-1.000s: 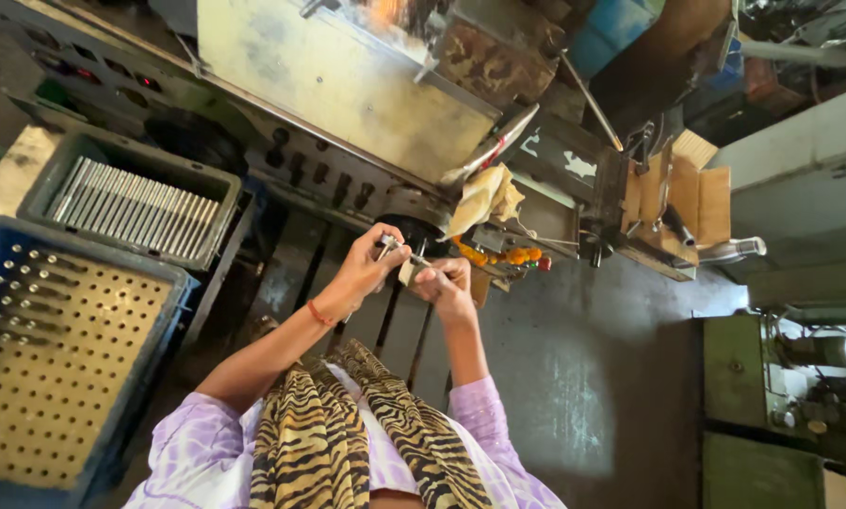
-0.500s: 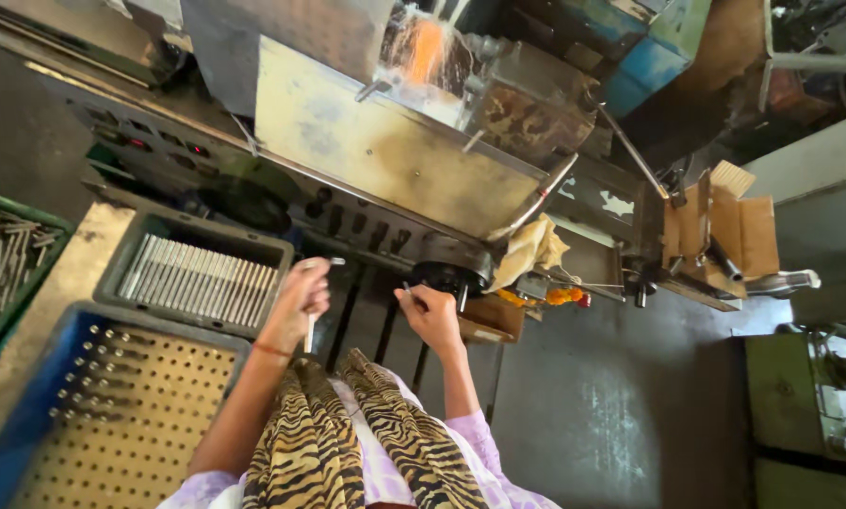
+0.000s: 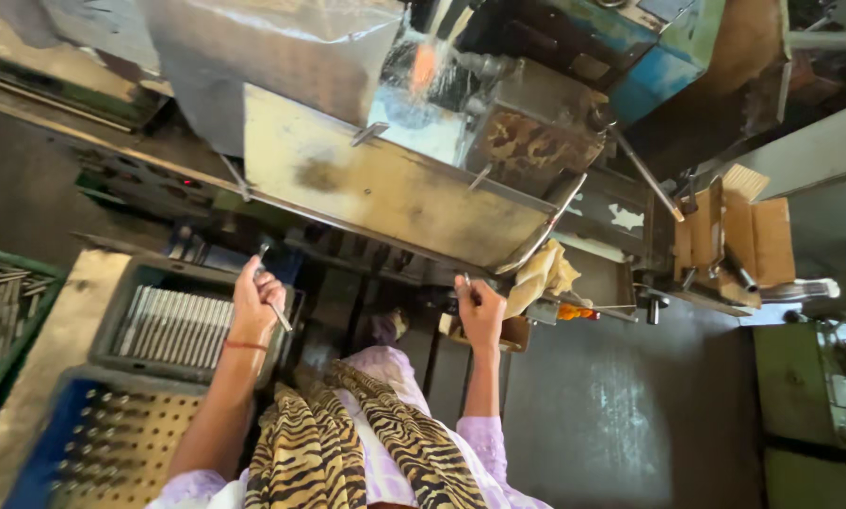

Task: The person repeatedly picks up metal rods from a tray, inserts them into a grinding machine, and operates a lever to grind the rod ends. After each cycle, the person removes the rod and places it back into the tray. The process is repeated for multiple rods throughout the clip.

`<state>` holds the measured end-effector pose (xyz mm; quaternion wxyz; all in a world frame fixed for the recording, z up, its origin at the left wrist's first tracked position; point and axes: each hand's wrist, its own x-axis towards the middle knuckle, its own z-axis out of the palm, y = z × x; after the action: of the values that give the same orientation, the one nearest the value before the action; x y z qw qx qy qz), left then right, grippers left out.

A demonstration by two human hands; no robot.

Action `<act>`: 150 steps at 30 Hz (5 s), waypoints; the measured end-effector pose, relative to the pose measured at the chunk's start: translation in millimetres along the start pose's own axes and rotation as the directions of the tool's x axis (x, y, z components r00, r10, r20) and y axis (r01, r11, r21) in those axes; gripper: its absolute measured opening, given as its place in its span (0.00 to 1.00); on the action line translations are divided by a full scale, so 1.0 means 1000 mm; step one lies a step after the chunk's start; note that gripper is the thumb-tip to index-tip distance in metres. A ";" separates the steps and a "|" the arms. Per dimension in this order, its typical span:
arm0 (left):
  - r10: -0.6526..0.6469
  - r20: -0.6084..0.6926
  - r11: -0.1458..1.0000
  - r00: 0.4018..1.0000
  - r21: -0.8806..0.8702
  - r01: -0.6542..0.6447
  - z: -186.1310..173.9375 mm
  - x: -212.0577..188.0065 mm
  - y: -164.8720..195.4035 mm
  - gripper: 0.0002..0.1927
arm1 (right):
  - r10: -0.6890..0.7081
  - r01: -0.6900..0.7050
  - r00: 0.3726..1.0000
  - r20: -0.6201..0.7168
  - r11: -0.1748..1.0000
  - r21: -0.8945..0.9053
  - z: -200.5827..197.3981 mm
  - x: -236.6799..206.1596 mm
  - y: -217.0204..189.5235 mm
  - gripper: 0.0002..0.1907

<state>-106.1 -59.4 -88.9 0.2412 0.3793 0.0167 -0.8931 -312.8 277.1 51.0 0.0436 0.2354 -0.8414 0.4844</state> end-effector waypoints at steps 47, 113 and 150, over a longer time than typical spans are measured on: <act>0.363 0.171 0.788 0.916 0.468 -0.399 0.544 0.350 -0.209 0.09 | 0.054 -0.353 0.916 -0.397 0.577 -0.736 -0.235 0.435 0.333 0.32; 0.434 0.319 0.896 0.842 -0.060 -0.439 0.544 0.360 -0.194 0.40 | 0.091 -0.357 0.913 -0.397 0.647 -0.674 -0.228 0.410 0.338 0.28; 0.405 0.332 0.911 0.852 -0.070 -0.406 0.538 0.322 -0.190 0.37 | 0.365 -0.531 0.842 -0.396 0.692 -0.490 -0.229 0.375 0.313 0.22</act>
<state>-743.1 -140.6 44.0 0.4227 0.2150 -0.1068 -0.8739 -817.4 466.9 36.0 0.1059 -0.0718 -0.9657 0.2260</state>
